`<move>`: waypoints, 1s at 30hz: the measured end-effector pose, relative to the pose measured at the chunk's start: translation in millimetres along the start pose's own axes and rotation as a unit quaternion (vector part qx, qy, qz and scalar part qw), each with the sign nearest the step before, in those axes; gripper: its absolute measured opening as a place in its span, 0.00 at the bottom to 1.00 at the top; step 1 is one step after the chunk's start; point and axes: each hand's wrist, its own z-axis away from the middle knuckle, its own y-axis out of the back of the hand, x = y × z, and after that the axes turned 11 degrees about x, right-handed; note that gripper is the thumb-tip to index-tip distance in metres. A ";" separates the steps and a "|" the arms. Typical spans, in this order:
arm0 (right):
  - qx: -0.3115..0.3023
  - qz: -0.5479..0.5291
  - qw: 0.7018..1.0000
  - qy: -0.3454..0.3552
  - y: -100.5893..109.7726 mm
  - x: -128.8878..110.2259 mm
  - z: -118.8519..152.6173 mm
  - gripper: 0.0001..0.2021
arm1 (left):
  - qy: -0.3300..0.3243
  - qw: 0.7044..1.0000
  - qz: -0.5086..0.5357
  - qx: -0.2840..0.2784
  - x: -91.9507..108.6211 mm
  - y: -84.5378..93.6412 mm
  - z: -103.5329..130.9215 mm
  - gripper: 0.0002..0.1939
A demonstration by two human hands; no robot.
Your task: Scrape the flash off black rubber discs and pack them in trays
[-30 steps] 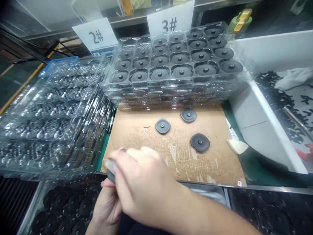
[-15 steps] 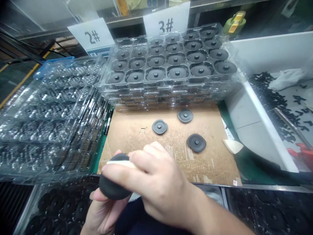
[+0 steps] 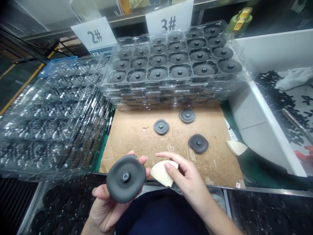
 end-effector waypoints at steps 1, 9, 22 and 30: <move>-0.004 0.002 1.000 -0.003 -0.3 -0.1 0.1 0.15 | 0.005 1.000 -0.006 0.001 0.6 -0.8 -0.2 0.31; -0.005 0.043 0.998 0.035 1.8 0.4 -5.2 0.16 | 0.000 1.000 -0.025 0.002 -1.4 -4.3 -0.8 0.28; -0.027 0.079 0.995 0.061 -12.9 0.8 -1.6 0.14 | -0.001 0.998 -0.061 0.031 -3.4 -0.6 4.7 0.30; 0.029 0.114 0.989 0.087 -3.6 1.9 -6.2 0.13 | 0.005 0.998 -0.029 0.050 -2.5 -5.2 1.7 0.28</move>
